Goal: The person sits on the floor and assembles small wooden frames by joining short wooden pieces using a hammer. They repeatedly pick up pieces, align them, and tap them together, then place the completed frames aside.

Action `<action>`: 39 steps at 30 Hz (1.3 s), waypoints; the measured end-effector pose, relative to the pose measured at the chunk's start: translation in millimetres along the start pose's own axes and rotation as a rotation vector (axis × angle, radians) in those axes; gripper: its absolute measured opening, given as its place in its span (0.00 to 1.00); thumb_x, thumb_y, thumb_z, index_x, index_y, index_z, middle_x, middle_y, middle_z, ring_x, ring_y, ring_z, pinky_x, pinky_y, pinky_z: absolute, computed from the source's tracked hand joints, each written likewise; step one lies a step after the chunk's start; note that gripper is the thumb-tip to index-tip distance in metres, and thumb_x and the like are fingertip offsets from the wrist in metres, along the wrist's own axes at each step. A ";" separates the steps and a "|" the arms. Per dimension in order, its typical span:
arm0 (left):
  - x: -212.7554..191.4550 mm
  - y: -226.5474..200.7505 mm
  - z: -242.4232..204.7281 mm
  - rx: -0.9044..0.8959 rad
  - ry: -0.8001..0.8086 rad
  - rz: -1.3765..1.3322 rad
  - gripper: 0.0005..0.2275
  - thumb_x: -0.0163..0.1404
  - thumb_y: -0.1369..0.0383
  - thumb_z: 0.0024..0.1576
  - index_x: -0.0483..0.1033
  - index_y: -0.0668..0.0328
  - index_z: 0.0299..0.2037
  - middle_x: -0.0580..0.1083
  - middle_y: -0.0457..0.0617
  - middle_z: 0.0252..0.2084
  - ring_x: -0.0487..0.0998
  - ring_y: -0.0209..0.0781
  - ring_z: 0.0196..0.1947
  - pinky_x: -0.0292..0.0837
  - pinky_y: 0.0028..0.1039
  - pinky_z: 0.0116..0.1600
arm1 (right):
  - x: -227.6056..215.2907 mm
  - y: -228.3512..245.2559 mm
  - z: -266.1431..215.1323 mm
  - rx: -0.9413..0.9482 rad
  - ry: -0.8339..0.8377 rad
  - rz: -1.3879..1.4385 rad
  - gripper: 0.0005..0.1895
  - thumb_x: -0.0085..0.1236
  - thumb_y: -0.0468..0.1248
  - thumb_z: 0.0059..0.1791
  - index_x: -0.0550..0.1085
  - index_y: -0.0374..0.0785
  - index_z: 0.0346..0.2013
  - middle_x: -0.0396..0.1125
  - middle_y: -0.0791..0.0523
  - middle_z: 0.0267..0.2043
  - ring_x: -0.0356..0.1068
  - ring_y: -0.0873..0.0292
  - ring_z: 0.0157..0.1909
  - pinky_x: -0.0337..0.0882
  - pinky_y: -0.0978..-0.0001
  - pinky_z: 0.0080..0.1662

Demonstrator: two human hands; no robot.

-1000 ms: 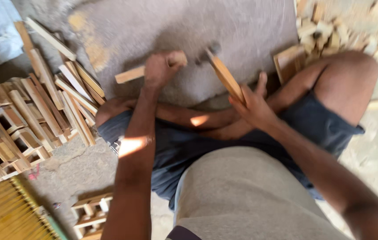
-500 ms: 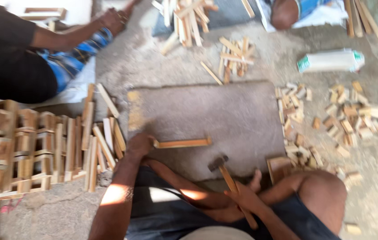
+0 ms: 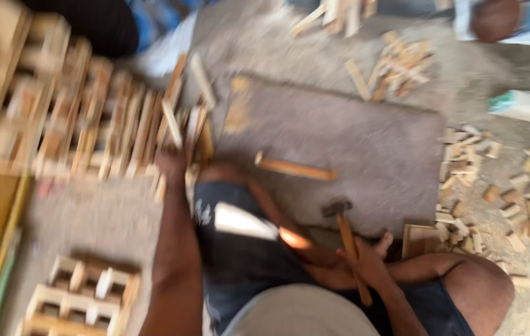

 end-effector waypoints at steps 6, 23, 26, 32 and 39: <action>-82.9 -118.3 65.5 -0.134 0.141 -1.008 0.18 0.67 0.68 0.54 0.78 0.60 0.53 0.82 0.43 0.36 0.83 0.30 0.36 0.78 0.20 0.41 | -74.6 105.5 -32.5 -0.280 -0.473 0.019 0.16 0.60 0.41 0.54 0.73 0.37 0.54 0.70 0.49 0.53 0.73 0.48 0.52 0.74 0.59 0.52; -37.0 -321.3 -164.0 -0.130 0.846 -1.103 0.34 0.59 0.64 0.62 0.53 0.60 0.74 0.70 0.55 0.61 0.74 0.43 0.59 0.81 0.33 0.56 | -117.9 178.0 -45.5 -0.101 -0.589 0.440 0.14 0.54 0.37 0.59 0.77 0.34 0.57 0.75 0.53 0.32 0.75 0.62 0.32 0.74 0.71 0.37; -25.8 -333.5 -198.1 -0.486 1.136 -1.341 0.35 0.54 0.56 0.63 0.48 0.57 0.76 0.72 0.49 0.50 0.75 0.37 0.49 0.78 0.28 0.49 | -100.3 180.8 -60.9 -0.422 -0.599 0.009 0.13 0.59 0.35 0.54 0.76 0.33 0.52 0.76 0.51 0.35 0.76 0.54 0.37 0.57 0.37 0.60; 2.9 -364.3 -141.6 0.029 0.858 -1.342 0.24 0.43 0.50 0.68 0.65 0.54 0.68 0.69 0.41 0.24 0.67 0.31 0.18 0.68 0.23 0.23 | -70.5 133.9 -74.2 -0.553 -0.274 0.059 0.16 0.60 0.38 0.51 0.75 0.34 0.51 0.75 0.50 0.45 0.77 0.50 0.43 0.76 0.62 0.44; 48.4 -342.8 -122.2 0.969 0.874 -0.310 0.21 0.65 0.46 0.58 0.84 0.58 0.43 0.81 0.53 0.31 0.81 0.44 0.26 0.77 0.36 0.36 | -81.4 64.0 -28.0 -0.053 -0.309 0.351 0.17 0.59 0.39 0.55 0.74 0.33 0.55 0.74 0.48 0.50 0.77 0.53 0.45 0.75 0.64 0.48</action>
Point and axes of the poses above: each hand's wrist, its own z-axis towards the middle knuckle, its own x-axis out of the palm, y = z × x, the point moved 4 cm from there along z, towards the middle knuckle
